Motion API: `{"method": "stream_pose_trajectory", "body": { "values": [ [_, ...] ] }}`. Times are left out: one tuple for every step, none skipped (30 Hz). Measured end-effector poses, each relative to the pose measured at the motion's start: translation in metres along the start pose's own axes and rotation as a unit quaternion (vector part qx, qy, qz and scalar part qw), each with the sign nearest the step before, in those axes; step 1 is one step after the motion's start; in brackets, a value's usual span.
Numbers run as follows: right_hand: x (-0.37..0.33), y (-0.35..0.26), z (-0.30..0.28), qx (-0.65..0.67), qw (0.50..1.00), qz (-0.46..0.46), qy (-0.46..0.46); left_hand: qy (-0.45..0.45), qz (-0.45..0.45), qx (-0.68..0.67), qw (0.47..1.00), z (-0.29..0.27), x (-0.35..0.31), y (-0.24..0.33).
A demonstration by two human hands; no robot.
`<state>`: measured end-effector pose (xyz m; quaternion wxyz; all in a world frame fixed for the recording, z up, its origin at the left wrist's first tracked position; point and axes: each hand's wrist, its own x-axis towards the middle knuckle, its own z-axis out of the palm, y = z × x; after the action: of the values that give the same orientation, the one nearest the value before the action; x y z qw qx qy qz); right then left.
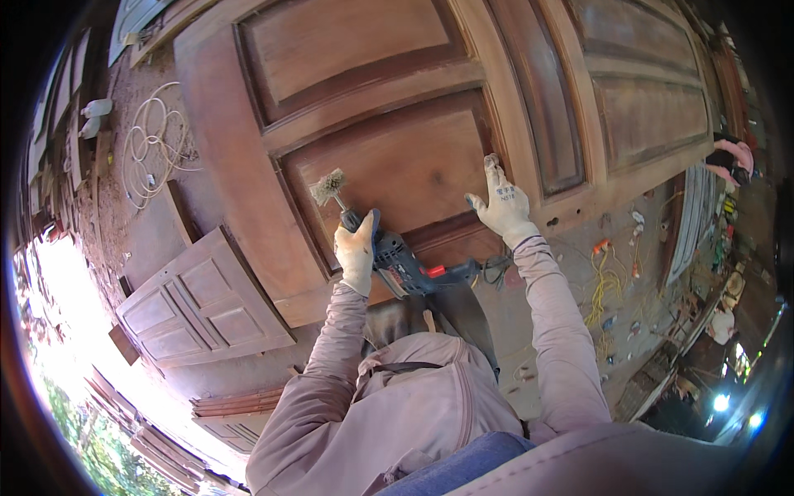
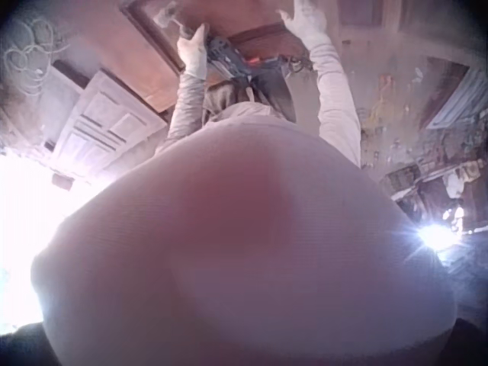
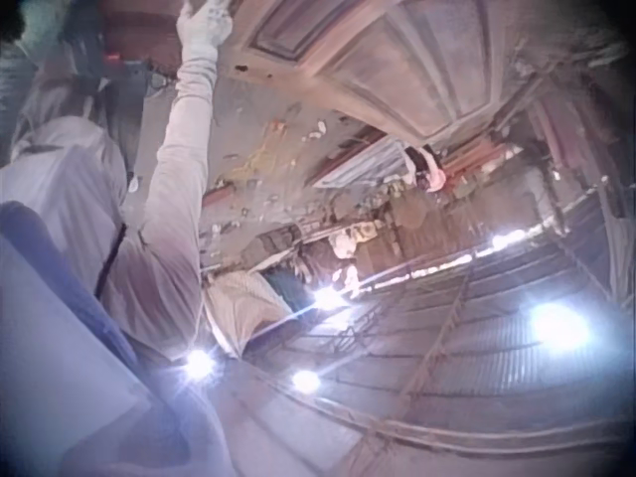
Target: The person uses a power drill with a wire brush attachment to sand the surface of a wooden door. They briefly walk to a storage area, search through a bag, and return to continue sanding the door.
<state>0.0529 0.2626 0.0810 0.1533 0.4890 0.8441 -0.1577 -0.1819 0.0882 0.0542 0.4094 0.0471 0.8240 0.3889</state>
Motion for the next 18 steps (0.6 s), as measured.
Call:
{"method": "stream_pose_trajectory", "body": {
  "values": [
    [-0.008,0.001,0.0,0.021,1.0,0.002,-0.003,-0.01,-0.007,0.004,1.0,-0.001,0.001,0.0],
    [-0.017,0.002,-0.001,0.016,0.999,0.017,-0.04,-0.013,-0.008,-0.005,1.0,-0.001,-0.002,0.0],
    [-0.02,-0.001,-0.008,0.012,0.997,0.028,-0.075,-0.013,-0.006,-0.013,1.0,-0.002,-0.002,0.006],
    [-0.022,-0.005,-0.013,0.008,0.993,0.039,-0.109,-0.013,-0.004,-0.022,1.0,-0.004,-0.003,0.012],
    [-0.025,-0.008,-0.016,0.0,0.992,0.04,-0.12,-0.015,-0.016,-0.014,1.0,-0.006,-0.007,0.018],
    [-0.025,-0.011,-0.018,-0.009,0.991,0.043,-0.13,-0.012,-0.019,-0.022,1.0,-0.005,-0.006,0.019],
    [-0.026,-0.014,-0.021,-0.017,0.989,0.045,-0.14,-0.01,-0.021,-0.03,0.999,-0.005,-0.004,0.019],
    [-0.026,-0.021,-0.024,-0.015,0.985,0.059,-0.161,-0.006,-0.023,-0.037,0.999,-0.007,-0.003,0.018],
    [-0.025,-0.025,-0.03,-0.014,0.981,0.072,-0.179,-0.007,-0.025,-0.036,0.999,-0.005,-0.002,0.018],
    [-0.025,-0.027,-0.033,-0.012,0.977,0.086,-0.196,-0.007,-0.027,-0.034,0.999,-0.005,-0.001,0.017],
    [-0.026,-0.026,-0.026,0.004,0.985,0.068,-0.156,-0.008,-0.027,-0.03,0.999,-0.006,0.0,0.015],
    [-0.029,-0.017,-0.014,0.022,0.992,0.053,-0.112,-0.014,-0.01,-0.07,0.997,-0.003,0.0,0.012],
    [-0.033,-0.011,-0.01,0.038,0.996,0.045,-0.063,-0.027,0.009,-0.11,0.994,0.0,0.002,0.009],
    [-0.03,-0.009,-0.003,0.048,0.995,0.039,-0.074,-0.043,0.029,-0.146,0.988,-0.002,0.002,0.006],
    [-0.023,-0.006,-0.002,0.053,0.995,0.051,-0.073,-0.047,0.016,-0.134,0.99,-0.002,0.002,0.006],
    [-0.016,-0.003,-0.005,0.07,0.994,0.057,-0.067,-0.049,0.049,-0.17,0.983,0.001,0.005,-0.002],
    [-0.016,-0.003,-0.009,0.051,0.996,0.057,-0.055,-0.072,0.001,-0.189,0.979,0.005,-0.005,0.013],
    [-0.015,-0.002,-0.02,0.072,0.992,0.074,-0.067,-0.087,-0.019,-0.217,0.972,0.008,-0.007,0.013]
  ]
}}
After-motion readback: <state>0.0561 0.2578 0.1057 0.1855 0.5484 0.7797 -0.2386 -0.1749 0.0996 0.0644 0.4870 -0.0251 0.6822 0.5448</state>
